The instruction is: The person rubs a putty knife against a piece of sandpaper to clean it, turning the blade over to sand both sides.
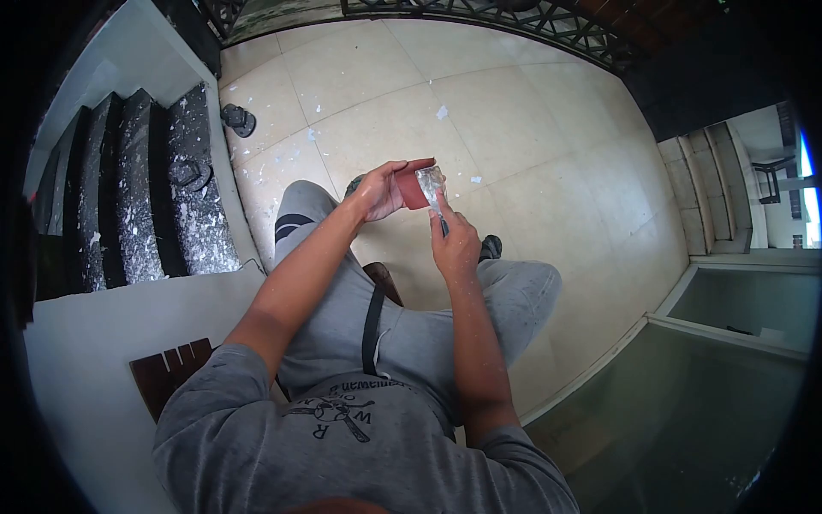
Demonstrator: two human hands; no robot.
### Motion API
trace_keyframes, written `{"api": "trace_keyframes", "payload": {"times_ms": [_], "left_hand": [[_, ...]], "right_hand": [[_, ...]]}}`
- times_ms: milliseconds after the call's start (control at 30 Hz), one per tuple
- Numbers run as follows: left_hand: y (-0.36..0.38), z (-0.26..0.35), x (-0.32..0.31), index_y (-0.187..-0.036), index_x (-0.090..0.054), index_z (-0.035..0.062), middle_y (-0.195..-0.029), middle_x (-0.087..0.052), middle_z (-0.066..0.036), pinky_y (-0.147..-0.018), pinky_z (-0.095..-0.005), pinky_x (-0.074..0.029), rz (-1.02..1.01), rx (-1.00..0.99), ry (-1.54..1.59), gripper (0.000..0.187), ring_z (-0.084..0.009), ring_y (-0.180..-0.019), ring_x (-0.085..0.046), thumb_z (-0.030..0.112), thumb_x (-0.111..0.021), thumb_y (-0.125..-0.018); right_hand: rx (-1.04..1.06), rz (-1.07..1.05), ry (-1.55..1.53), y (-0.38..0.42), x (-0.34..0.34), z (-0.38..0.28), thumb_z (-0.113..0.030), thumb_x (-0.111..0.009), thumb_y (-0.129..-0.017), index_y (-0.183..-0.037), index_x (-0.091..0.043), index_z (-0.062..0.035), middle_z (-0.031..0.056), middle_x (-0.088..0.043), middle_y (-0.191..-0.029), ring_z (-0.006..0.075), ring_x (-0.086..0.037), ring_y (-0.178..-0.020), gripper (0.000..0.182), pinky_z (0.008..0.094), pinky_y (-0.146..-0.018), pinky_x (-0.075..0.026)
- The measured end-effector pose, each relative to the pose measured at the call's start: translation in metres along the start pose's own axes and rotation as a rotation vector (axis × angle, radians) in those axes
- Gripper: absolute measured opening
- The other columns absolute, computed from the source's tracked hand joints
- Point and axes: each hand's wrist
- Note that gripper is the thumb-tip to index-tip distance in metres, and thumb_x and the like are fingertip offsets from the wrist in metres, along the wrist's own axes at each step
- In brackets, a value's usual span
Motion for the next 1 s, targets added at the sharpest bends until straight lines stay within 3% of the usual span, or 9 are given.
{"api": "trace_keyframes", "payload": {"times_ms": [100, 200, 300, 433, 533, 633, 767, 867, 1000], "left_hand": [[0.002, 0.005, 0.003, -0.162, -0.045, -0.0021, -0.155, -0.060, -0.026, -0.124, -0.0509, -0.047, -0.056, 0.029, 0.036, 0.058, -0.0366, -0.143, -0.061, 0.030, -0.029, -0.116], [0.000, 0.000, -0.001, -0.161, -0.044, -0.0030, -0.154, -0.060, -0.027, -0.124, -0.0512, -0.047, 0.014, 0.001, 0.031, 0.058, -0.0403, -0.142, -0.061, 0.031, -0.028, -0.116], [0.002, 0.004, -0.002, -0.160, -0.045, -0.0041, -0.154, -0.061, -0.027, -0.124, -0.0502, -0.047, -0.049, 0.003, 0.086, 0.059, -0.0400, -0.142, -0.061, 0.031, -0.029, -0.116], [0.001, -0.001, -0.004, -0.160, -0.044, -0.0052, -0.154, -0.060, -0.027, -0.124, -0.0508, -0.047, 0.036, -0.001, 0.014, 0.059, -0.0403, -0.143, -0.060, 0.032, -0.028, -0.116], [0.000, 0.001, 0.003, -0.162, -0.042, -0.0048, -0.156, -0.059, -0.027, -0.124, -0.0521, -0.046, -0.035, 0.012, 0.072, 0.060, -0.0406, -0.144, -0.059, 0.032, -0.028, -0.117], [-0.002, 0.000, 0.000, -0.162, -0.041, -0.0036, -0.156, -0.058, -0.028, -0.126, -0.0527, -0.045, -0.036, 0.028, 0.059, 0.059, -0.0406, -0.145, -0.059, 0.032, -0.027, -0.117], [-0.002, -0.003, -0.002, -0.161, -0.044, -0.0020, -0.156, -0.060, -0.027, -0.125, -0.0524, -0.044, 0.012, 0.023, -0.071, 0.058, -0.0375, -0.145, -0.060, 0.033, -0.029, -0.117], [0.000, -0.005, -0.005, -0.160, -0.045, -0.0039, -0.151, -0.064, -0.023, -0.120, -0.0489, -0.051, 0.124, 0.018, -0.260, 0.057, -0.0358, -0.138, -0.065, 0.029, -0.030, -0.117], [-0.004, -0.003, -0.002, -0.161, -0.046, -0.0028, -0.151, -0.065, -0.021, -0.119, -0.0491, -0.051, 0.030, 0.003, -0.094, 0.056, -0.0344, -0.137, -0.066, 0.030, -0.033, -0.117]], "right_hand": [[0.061, -0.085, 0.100, 0.009, -0.007, -0.009, -0.029, -0.067, -0.108, -0.154, -0.065, -0.0243, 0.0200, -0.072, -0.090, 0.0424, -0.073, -0.084, 0.047, 0.0527, -0.075, -0.056], [0.064, 0.050, -0.030, 0.000, -0.007, 0.008, -0.028, -0.067, -0.108, -0.154, -0.065, -0.0248, 0.0194, -0.071, -0.089, 0.0427, -0.073, -0.084, 0.047, 0.0530, -0.076, -0.056], [0.139, 0.016, -0.069, 0.005, -0.015, 0.004, -0.027, -0.067, -0.108, -0.154, -0.065, -0.0246, 0.0197, -0.072, -0.089, 0.0432, -0.072, -0.084, 0.046, 0.0533, -0.075, -0.055], [0.007, 0.013, -0.071, -0.002, -0.005, 0.007, -0.031, -0.065, -0.109, -0.155, -0.064, -0.0248, 0.0196, -0.073, -0.094, 0.0429, -0.073, -0.088, 0.046, 0.0535, -0.076, -0.056], [0.077, -0.077, 0.073, 0.004, -0.006, -0.002, -0.032, -0.064, -0.110, -0.155, -0.064, -0.0249, 0.0199, -0.074, -0.098, 0.0424, -0.073, -0.090, 0.046, 0.0533, -0.077, -0.056], [0.105, -0.005, 0.019, -0.004, -0.001, 0.006, -0.032, -0.064, -0.110, -0.155, -0.064, -0.0248, 0.0204, -0.075, -0.100, 0.0424, -0.074, -0.091, 0.046, 0.0530, -0.078, -0.057], [0.017, -0.163, 0.108, 0.004, 0.003, -0.006, -0.033, -0.065, -0.109, -0.155, -0.064, -0.0259, 0.0201, -0.075, -0.101, 0.0429, -0.075, -0.092, 0.047, 0.0543, -0.081, -0.058], [0.028, -0.035, 0.041, 0.000, 0.001, 0.017, -0.034, -0.064, -0.109, -0.156, -0.063, -0.0288, 0.0195, -0.074, -0.098, 0.0429, -0.074, -0.091, 0.047, 0.0550, -0.080, -0.058], [0.021, -0.141, 0.095, 0.007, 0.001, -0.002, -0.034, -0.064, -0.109, -0.157, -0.062, -0.0307, 0.0194, -0.073, -0.097, 0.0431, -0.074, -0.090, 0.048, 0.0553, -0.078, -0.057]]}}
Point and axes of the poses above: each hand's wrist, its own y-axis away from the middle knuckle, its own x-axis out of the back of the hand, z = x × y
